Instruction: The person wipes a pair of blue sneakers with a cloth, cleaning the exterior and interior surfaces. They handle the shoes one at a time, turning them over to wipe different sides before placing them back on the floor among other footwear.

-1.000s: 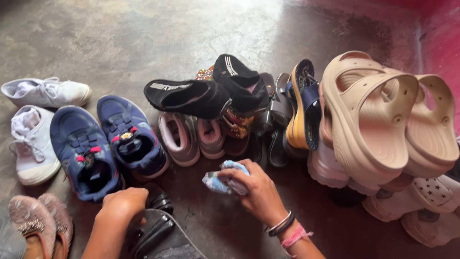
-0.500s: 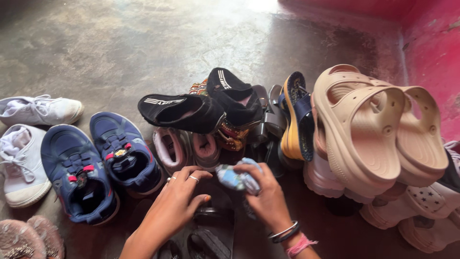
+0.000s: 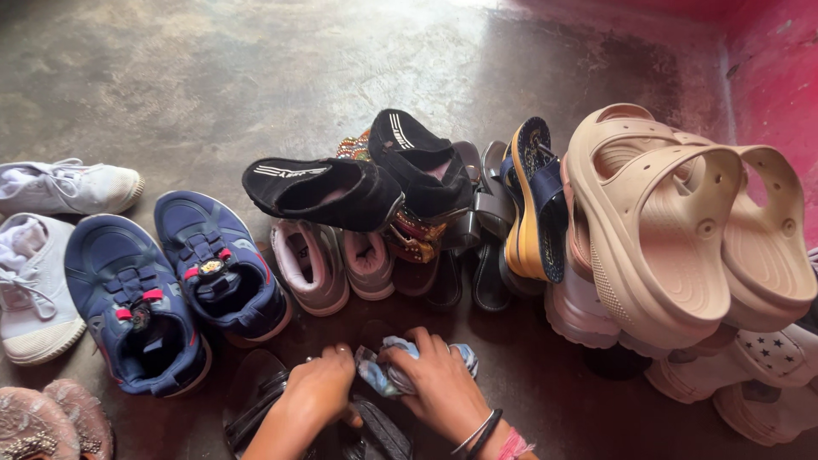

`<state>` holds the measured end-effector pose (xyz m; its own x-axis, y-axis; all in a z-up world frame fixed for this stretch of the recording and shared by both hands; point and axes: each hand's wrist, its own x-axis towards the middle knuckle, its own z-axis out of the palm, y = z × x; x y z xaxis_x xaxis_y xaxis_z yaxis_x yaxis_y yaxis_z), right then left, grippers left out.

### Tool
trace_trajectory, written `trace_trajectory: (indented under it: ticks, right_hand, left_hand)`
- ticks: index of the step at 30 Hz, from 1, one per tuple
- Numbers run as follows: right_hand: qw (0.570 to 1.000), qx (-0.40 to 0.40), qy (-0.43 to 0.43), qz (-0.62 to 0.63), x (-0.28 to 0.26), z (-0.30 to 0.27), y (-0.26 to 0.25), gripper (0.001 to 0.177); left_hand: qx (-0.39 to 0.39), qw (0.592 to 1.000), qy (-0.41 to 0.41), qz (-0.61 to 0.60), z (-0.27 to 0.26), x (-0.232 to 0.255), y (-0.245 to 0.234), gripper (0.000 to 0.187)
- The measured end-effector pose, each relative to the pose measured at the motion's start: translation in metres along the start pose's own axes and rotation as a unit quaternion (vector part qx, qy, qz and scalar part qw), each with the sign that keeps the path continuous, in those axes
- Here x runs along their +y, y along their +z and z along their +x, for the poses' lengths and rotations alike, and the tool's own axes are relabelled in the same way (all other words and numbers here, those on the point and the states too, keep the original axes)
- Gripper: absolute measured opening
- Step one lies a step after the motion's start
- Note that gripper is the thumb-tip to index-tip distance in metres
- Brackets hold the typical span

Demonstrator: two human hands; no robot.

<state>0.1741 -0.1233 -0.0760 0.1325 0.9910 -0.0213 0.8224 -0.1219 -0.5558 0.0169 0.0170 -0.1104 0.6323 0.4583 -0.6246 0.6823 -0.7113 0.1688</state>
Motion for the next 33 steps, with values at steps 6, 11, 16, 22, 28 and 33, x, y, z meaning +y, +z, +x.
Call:
trace_trajectory:
  ticks: [6, 11, 16, 22, 28, 33]
  right_hand:
    - [0.999, 0.04, -0.023, -0.021, 0.001, 0.001, 0.01, 0.062]
    - [0.991, 0.019, -0.045, 0.127, 0.0, 0.007, -0.016, 0.069]
    - [0.99, 0.07, 0.016, 0.117, 0.004, 0.008, -0.065, 0.068]
    - [0.98, 0.183, 0.008, 0.082, -0.022, -0.003, -0.092, 0.06]
    - [0.951, 0.272, -0.147, 0.013, -0.049, 0.003, -0.059, 0.048]
    - [0.948, 0.291, -0.118, 0.052, -0.032, 0.006, -0.046, 0.041]
  left_hand:
    - [0.026, 0.978, 0.0, -0.208, 0.035, -0.021, 0.013, 0.113]
    - [0.192, 0.944, 0.015, -0.267, -0.004, -0.002, 0.023, 0.077]
    - [0.38, 0.884, 0.013, -0.27, -0.073, 0.026, 0.018, 0.073]
    - [0.306, 0.896, -0.041, -0.32, -0.073, 0.054, -0.003, 0.057]
    - [0.395, 0.835, 0.081, -0.375, -0.055, 0.069, 0.006, 0.074]
    - [0.442, 0.81, 0.171, -0.347, -0.048, 0.073, 0.013, 0.073]
